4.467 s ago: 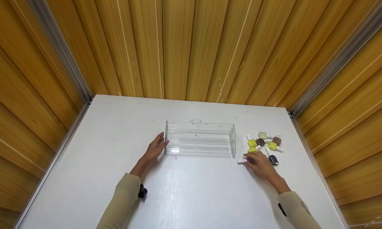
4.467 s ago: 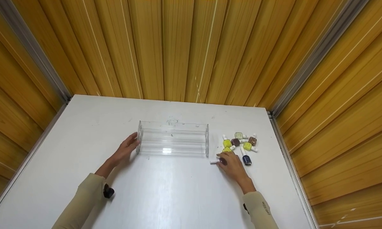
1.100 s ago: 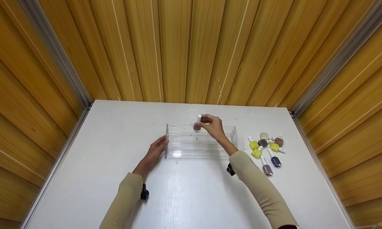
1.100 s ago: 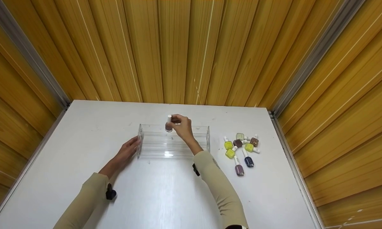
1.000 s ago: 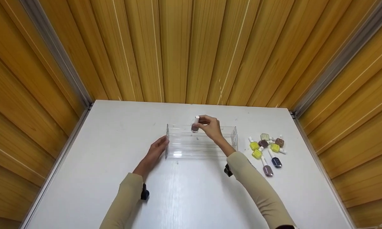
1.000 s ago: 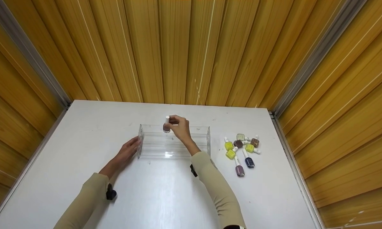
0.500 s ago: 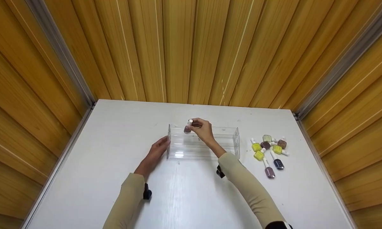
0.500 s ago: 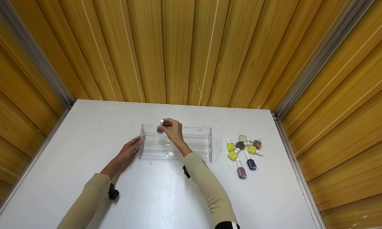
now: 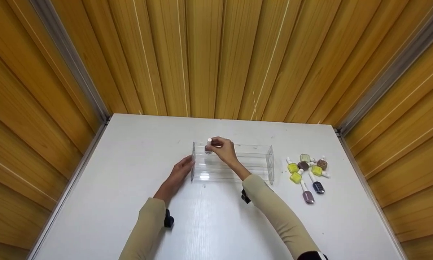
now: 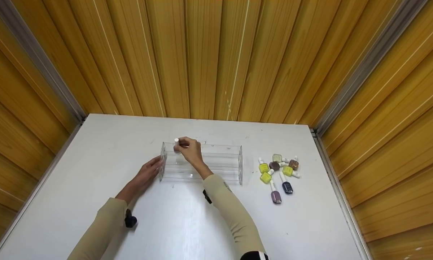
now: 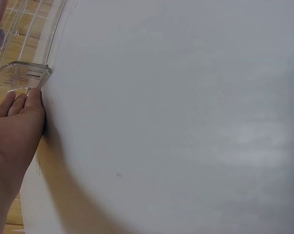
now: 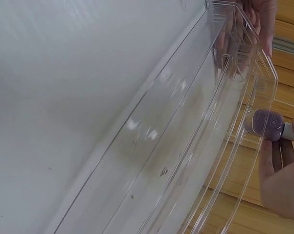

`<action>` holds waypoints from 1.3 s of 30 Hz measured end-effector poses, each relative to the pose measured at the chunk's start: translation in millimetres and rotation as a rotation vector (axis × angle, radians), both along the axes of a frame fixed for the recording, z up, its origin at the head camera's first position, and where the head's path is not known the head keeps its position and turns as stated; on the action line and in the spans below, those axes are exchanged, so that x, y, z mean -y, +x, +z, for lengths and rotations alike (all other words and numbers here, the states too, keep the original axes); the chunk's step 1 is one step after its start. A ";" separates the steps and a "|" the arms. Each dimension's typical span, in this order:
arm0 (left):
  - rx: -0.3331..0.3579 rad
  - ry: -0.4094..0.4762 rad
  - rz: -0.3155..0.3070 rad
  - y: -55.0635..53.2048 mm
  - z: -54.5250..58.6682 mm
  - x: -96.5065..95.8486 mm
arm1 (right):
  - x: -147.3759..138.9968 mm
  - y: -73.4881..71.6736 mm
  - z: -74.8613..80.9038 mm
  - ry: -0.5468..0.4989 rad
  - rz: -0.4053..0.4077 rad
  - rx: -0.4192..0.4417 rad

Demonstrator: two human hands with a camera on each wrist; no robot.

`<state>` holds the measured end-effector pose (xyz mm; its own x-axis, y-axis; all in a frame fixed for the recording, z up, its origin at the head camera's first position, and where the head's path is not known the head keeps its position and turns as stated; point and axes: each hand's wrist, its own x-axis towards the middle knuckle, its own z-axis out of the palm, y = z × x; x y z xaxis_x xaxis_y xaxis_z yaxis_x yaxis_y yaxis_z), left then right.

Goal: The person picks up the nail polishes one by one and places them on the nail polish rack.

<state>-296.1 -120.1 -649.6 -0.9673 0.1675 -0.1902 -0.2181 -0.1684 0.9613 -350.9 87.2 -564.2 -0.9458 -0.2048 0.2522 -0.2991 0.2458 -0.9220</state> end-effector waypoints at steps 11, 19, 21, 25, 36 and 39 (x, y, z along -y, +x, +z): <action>-0.002 -0.012 -0.019 -2.2 -1.7 0.0 | -9.1 1.8 4.3 -0.004 0.073 -0.008; 0.024 -0.009 -0.005 -1.9 0.2 -0.2 | -61.5 4.5 32.4 0.015 0.012 -0.088; 0.023 -0.011 -0.002 -0.9 0.5 0.0 | -81.8 5.1 38.9 0.015 -0.015 -0.091; 0.019 -0.012 -0.010 1.5 0.4 0.7 | -127.4 16.0 60.4 0.052 -0.092 -0.066; 0.007 0.000 -0.016 2.9 -0.4 0.7 | -280.0 33.2 70.2 0.128 -0.345 0.128; 0.026 -0.002 -0.010 2.9 0.9 0.3 | -314.9 40.1 56.5 0.169 -0.390 0.168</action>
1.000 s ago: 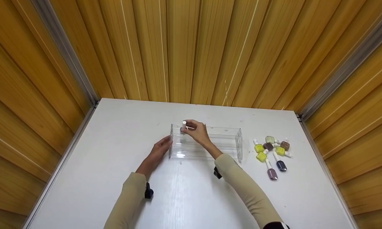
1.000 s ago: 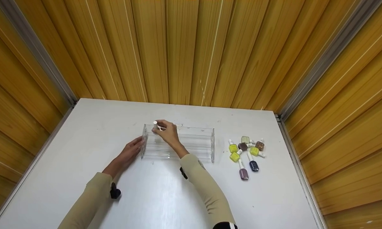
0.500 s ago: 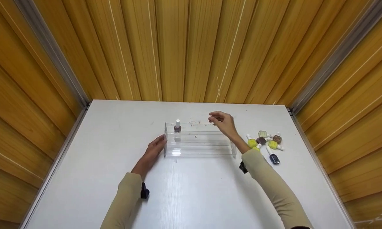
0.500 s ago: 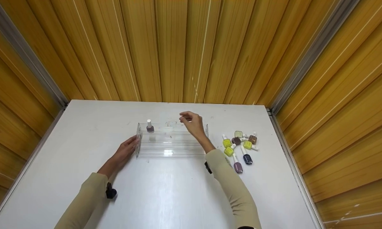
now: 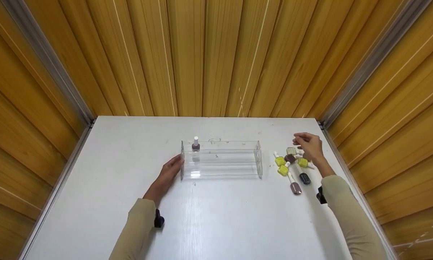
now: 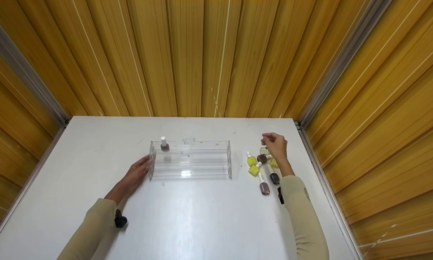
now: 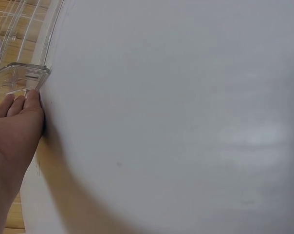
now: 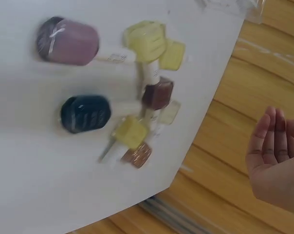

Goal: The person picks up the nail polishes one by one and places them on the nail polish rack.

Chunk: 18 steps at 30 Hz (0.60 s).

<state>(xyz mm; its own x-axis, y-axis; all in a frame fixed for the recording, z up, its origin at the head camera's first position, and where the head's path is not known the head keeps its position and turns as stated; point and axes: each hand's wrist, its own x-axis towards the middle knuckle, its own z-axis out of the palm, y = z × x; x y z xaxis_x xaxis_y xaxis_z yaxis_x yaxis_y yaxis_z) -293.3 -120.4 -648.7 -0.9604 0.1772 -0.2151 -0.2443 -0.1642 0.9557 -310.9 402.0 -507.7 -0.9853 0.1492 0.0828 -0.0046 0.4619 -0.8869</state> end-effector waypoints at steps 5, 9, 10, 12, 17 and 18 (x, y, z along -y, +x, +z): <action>0.031 -0.017 -0.008 -1.1 1.3 1.5 | -35.4 16.7 -20.4 0.087 0.009 0.136; 0.027 -0.006 -0.010 0.2 0.4 3.6 | -46.5 25.7 -38.4 0.197 0.032 0.225; 0.022 -0.011 -0.018 -0.5 0.5 2.0 | -49.5 28.7 -42.4 0.216 0.026 0.229; 0.021 -0.015 -0.018 -1.0 0.2 0.6 | -52.3 32.8 -50.1 0.228 0.006 0.238; 0.023 -0.023 -0.010 -1.0 0.1 1.5 | -51.4 39.7 -67.7 0.254 -0.033 0.262; 0.024 -0.022 -0.015 -1.2 0.7 1.1 | -51.6 41.7 -70.7 0.276 -0.040 0.266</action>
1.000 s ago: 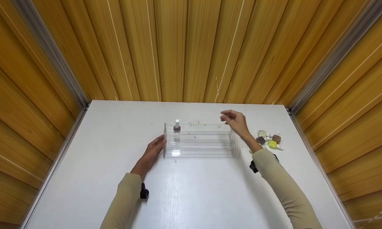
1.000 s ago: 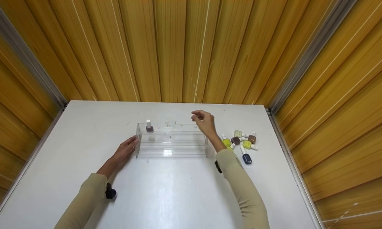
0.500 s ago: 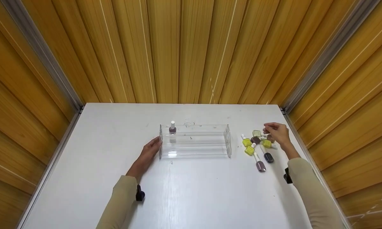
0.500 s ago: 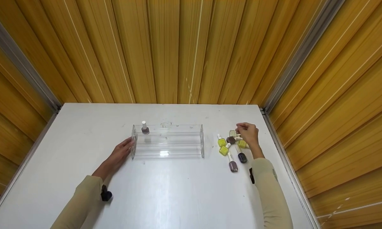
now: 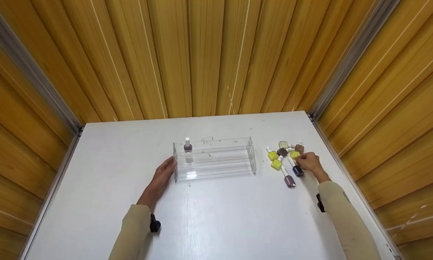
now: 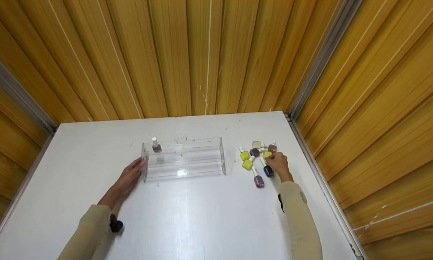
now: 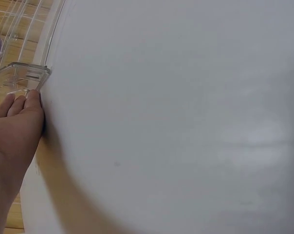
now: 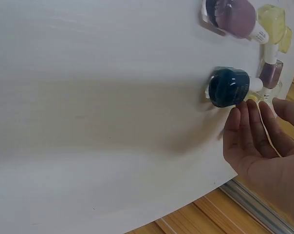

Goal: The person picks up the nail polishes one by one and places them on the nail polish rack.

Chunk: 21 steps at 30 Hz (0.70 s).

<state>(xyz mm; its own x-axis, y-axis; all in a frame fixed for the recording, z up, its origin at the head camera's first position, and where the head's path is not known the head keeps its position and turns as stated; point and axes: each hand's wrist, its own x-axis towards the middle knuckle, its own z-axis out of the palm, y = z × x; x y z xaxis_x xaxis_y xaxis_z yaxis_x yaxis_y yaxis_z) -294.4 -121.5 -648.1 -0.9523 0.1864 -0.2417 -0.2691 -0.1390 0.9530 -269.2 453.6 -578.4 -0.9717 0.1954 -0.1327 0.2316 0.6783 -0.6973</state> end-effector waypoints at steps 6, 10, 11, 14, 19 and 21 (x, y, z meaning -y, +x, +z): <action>-0.002 -0.032 -0.024 0.6 2.8 2.2 | 1.1 0.9 -10.7 0.111 0.021 0.021; -0.012 -0.023 -0.013 1.9 0.4 0.8 | 3.7 3.4 -17.3 0.118 0.051 0.026; -0.014 -0.017 -0.014 1.3 -0.2 0.1 | 4.0 4.0 -19.1 0.116 0.046 0.027; -0.019 0.004 -0.015 -0.2 -1.4 -1.9 | 5.3 5.9 -22.0 0.121 0.012 0.025; -0.033 0.011 -0.002 -0.6 -1.8 -1.4 | 6.1 3.6 -22.0 0.099 -0.041 0.047; -0.027 0.004 0.006 -0.5 -1.0 -0.2 | 6.0 0.2 -20.0 0.075 -0.059 0.055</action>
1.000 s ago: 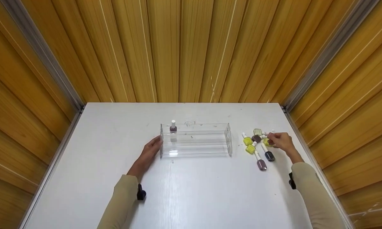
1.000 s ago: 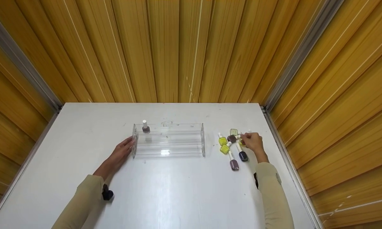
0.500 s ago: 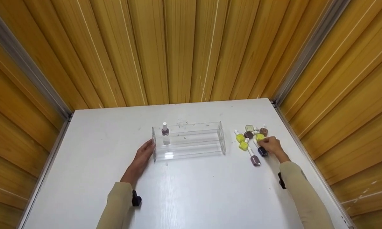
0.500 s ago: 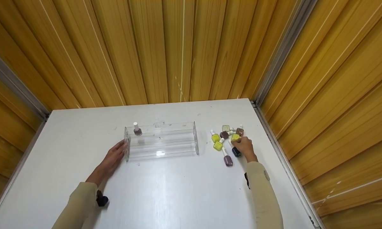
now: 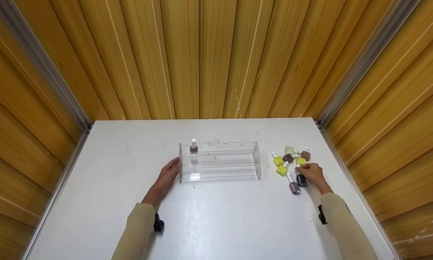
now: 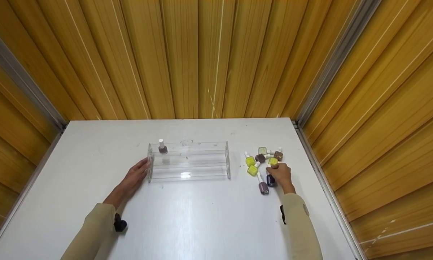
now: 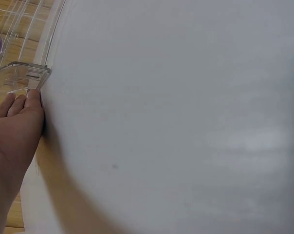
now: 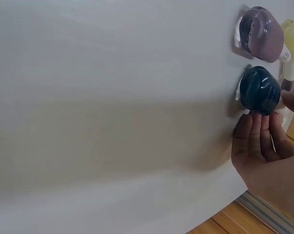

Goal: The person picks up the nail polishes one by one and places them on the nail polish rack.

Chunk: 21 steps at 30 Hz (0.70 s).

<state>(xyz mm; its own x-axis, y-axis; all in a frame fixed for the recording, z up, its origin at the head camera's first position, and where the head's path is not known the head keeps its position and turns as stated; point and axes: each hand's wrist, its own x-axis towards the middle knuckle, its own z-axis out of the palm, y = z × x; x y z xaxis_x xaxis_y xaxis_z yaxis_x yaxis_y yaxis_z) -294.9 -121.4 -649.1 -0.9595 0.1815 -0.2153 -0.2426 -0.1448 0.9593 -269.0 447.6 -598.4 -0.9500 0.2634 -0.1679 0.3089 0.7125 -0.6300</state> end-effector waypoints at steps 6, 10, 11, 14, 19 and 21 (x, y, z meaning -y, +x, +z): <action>0.000 -0.011 -0.014 -1.8 2.2 0.5 | -0.9 -3.3 9.3 -0.141 -0.104 -0.031; -0.010 -0.004 -0.008 -1.1 2.9 3.6 | 2.4 -8.3 19.7 -0.289 -0.141 -0.079; -0.013 -0.007 -0.008 -0.7 3.0 4.2 | 3.6 -9.5 22.3 -0.325 -0.149 -0.090; -0.007 -0.031 -0.008 0.8 3.5 5.4 | 8.2 -12.9 30.3 -0.412 -0.149 -0.120; 0.009 -0.039 -0.019 1.8 2.6 4.4 | 20.7 -16.5 42.7 -0.429 -0.115 -0.153; 0.012 -0.024 -0.021 1.2 1.8 3.1 | 27.4 -17.2 46.3 -0.414 -0.087 -0.165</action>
